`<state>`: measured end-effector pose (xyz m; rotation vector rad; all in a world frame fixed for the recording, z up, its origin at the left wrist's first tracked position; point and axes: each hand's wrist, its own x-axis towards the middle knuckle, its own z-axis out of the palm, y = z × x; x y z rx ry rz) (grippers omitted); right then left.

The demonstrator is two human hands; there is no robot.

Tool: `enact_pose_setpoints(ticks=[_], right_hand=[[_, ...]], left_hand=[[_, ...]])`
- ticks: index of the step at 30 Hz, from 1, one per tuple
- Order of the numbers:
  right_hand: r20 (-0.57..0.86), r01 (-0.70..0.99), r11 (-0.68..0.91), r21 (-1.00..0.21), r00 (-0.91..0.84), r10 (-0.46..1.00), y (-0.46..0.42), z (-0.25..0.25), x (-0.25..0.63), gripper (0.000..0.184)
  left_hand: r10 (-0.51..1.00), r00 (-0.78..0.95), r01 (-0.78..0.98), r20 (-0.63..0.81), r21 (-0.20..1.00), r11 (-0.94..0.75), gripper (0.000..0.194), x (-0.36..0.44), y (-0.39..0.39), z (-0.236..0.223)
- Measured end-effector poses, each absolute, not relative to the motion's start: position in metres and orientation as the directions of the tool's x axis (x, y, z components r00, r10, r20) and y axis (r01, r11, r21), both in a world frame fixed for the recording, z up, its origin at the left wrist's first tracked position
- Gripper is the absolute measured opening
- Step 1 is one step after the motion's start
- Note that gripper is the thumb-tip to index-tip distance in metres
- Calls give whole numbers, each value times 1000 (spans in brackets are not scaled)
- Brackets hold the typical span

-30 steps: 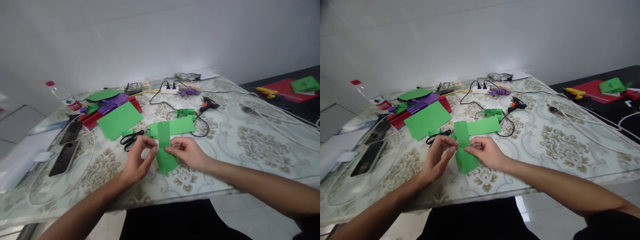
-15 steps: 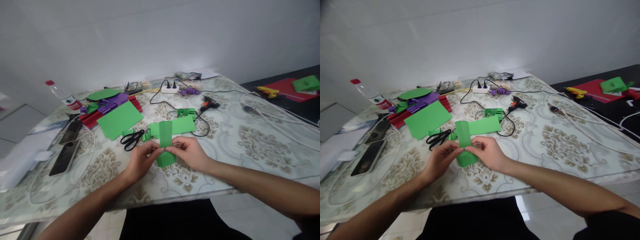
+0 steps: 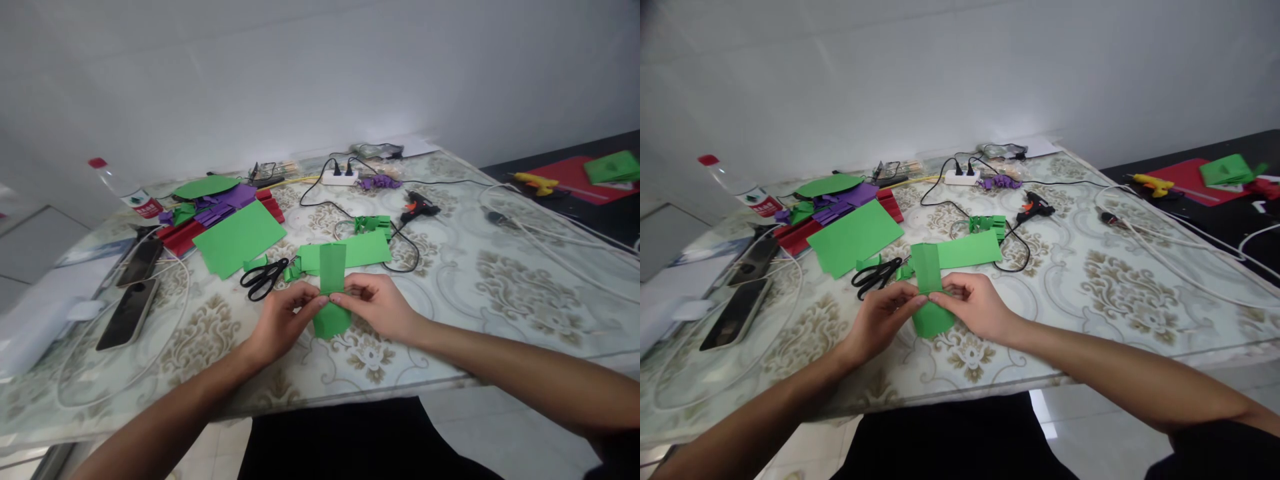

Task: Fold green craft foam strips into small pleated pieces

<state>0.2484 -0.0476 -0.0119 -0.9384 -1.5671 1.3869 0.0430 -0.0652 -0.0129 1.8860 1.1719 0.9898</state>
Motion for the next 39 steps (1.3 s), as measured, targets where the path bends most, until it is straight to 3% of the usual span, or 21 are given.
enact_pose_setpoints(ticks=[7,16,25,33,39], right_hand=[[91,-52,77,-996,-397,913,-48,-11,247,38],[125,61,161,-985,-387,913,-47,-13,249,41],[74,68,110,-992,-403,912,-50,-13,247,43],[10,-115,-46,-992,-446,895,-48,-10,245,35],[1,-49,-20,-999,-388,921,-47,-9,247,31]], left_hand=[[922,312,372,227,864,-339,21,42,-64,-14],[915,338,383,218,857,-345,25,39,-66,-8],[902,320,328,290,859,-393,18,42,-64,-14],[909,307,301,283,877,-374,18,42,-64,-13],[919,299,252,257,907,-336,19,42,-64,-10]])
